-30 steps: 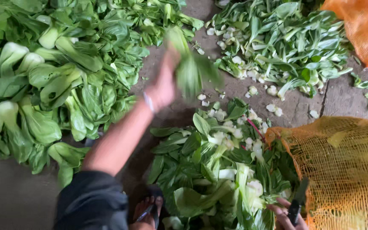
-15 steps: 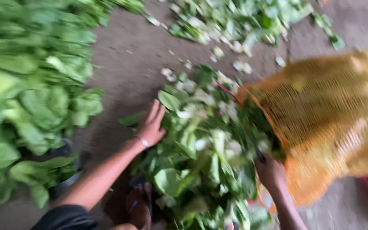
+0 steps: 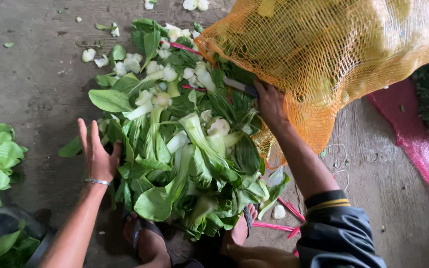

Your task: The person sits on the floor and uses a knife to trim the base of bok choy stalks one by one. Trimmed pieces are discarded on the floor, and the cleaned stalks are placed into a yellow mesh bag. The person continues this process throughout the clip.

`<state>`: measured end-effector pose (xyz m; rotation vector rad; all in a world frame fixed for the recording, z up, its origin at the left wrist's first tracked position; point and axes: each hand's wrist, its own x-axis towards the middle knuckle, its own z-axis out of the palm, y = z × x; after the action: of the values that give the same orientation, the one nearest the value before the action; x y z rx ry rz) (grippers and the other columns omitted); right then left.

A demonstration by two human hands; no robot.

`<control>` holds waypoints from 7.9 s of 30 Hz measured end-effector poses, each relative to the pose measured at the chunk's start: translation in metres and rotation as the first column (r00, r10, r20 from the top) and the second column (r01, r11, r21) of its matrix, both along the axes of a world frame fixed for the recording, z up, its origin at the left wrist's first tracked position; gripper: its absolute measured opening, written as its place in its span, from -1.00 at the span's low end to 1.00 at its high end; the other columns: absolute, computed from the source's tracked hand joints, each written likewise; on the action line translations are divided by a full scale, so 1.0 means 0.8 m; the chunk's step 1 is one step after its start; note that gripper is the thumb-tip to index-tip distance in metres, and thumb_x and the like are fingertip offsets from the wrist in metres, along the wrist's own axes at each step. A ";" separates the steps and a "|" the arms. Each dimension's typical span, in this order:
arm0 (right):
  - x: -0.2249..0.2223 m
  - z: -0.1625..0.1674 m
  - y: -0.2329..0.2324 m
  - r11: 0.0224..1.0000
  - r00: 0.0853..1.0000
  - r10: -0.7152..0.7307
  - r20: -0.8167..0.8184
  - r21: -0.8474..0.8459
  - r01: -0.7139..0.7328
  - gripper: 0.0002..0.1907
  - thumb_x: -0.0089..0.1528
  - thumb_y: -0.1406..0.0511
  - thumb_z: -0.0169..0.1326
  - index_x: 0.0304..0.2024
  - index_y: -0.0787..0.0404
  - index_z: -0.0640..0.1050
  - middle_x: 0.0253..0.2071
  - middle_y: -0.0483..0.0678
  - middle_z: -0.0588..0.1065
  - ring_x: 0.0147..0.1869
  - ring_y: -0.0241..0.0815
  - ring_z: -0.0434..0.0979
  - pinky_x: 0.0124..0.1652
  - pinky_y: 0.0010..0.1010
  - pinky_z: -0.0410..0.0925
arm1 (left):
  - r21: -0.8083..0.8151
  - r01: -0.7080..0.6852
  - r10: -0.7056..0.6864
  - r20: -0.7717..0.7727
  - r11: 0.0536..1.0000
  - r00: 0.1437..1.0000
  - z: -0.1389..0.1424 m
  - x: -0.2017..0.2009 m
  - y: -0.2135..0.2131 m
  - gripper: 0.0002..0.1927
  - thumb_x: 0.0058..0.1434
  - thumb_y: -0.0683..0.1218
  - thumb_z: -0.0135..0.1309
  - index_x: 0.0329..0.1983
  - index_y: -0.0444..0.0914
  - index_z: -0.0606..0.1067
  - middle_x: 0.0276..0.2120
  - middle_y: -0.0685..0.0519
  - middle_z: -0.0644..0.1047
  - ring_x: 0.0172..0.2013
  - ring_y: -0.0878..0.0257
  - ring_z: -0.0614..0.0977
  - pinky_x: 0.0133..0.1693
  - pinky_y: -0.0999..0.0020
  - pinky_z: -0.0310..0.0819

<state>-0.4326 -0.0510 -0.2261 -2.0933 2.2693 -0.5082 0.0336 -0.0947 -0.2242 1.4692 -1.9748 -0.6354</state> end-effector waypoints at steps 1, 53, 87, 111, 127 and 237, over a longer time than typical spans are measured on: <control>-0.002 0.005 -0.012 0.998 0.999 -0.001 -0.050 0.064 0.004 -0.19 -0.07 0.50 0.23 0.28 0.27 0.42 0.01 0.41 0.47 -0.01 0.42 0.49 -0.04 0.14 0.36 | -0.012 0.006 -0.006 0.006 1.000 1.000 -0.001 -0.004 -0.004 -0.13 0.23 -0.18 0.24 0.54 -0.40 0.10 0.56 -0.38 -0.08 0.54 -0.31 0.04 0.49 -0.06 0.06; -0.049 0.125 0.093 0.710 0.816 -0.555 -0.160 0.421 0.565 -0.30 0.29 -0.10 0.07 0.39 0.01 0.32 0.04 0.37 0.51 0.05 0.42 0.54 0.04 0.12 0.38 | -0.128 0.176 -0.194 -0.149 0.976 0.970 0.016 0.000 0.030 -0.38 0.34 -0.04 0.19 0.36 -0.41 0.31 0.36 -0.28 0.29 0.38 -0.17 0.33 0.39 -0.03 0.25; 0.243 0.285 0.068 0.840 0.683 0.439 0.584 0.004 -0.543 -0.40 0.43 -0.02 0.03 0.28 0.26 0.27 -0.28 -0.05 0.44 -0.32 -0.31 0.40 -0.36 -0.51 0.31 | -0.343 0.104 -0.267 -0.472 0.933 0.840 0.154 -0.026 0.076 -0.02 -0.08 0.25 0.52 0.27 -0.24 0.32 0.09 -0.08 0.51 0.11 0.05 0.64 0.11 0.18 0.60; 0.300 0.301 0.115 0.867 0.869 0.493 0.049 0.054 -0.495 -0.60 0.32 -0.02 0.01 -0.13 0.18 0.49 -0.41 -0.07 0.47 -0.54 -0.02 0.50 -0.57 -0.22 0.31 | -0.123 0.132 -0.176 -0.491 0.984 0.853 0.177 -0.033 0.107 -0.04 -0.10 0.14 0.53 0.24 -0.34 0.30 -0.08 -0.14 0.59 -0.07 -0.03 0.71 -0.03 0.15 0.62; 0.295 0.302 0.131 0.909 0.909 0.415 -0.034 0.069 -0.412 -0.58 0.25 -0.07 0.08 -0.17 0.11 0.53 -0.40 -0.11 0.52 -0.53 -0.05 0.53 -0.58 -0.22 0.32 | -0.257 0.082 -0.234 -0.646 0.963 0.727 0.138 -0.050 0.135 -0.01 -0.09 0.01 0.52 0.34 -0.25 0.22 0.12 -0.09 0.52 0.03 0.07 0.67 0.11 0.19 0.61; 0.257 0.285 0.094 0.777 0.755 0.357 0.550 0.274 -0.567 -0.46 -0.07 0.15 0.45 -0.17 0.21 0.50 -0.46 -0.03 0.63 -0.44 -0.20 0.70 -0.39 -0.33 0.51 | -0.463 0.566 -0.559 0.169 0.682 0.811 0.162 -0.012 0.064 -0.42 0.41 -0.23 0.08 0.42 0.07 0.28 -0.11 0.07 0.51 -0.14 0.19 0.56 -0.15 0.22 0.46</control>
<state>-0.2272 0.0240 0.0017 -1.9339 1.3485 -0.3856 0.0241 -0.0436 -0.0942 0.5350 -2.3842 -0.3045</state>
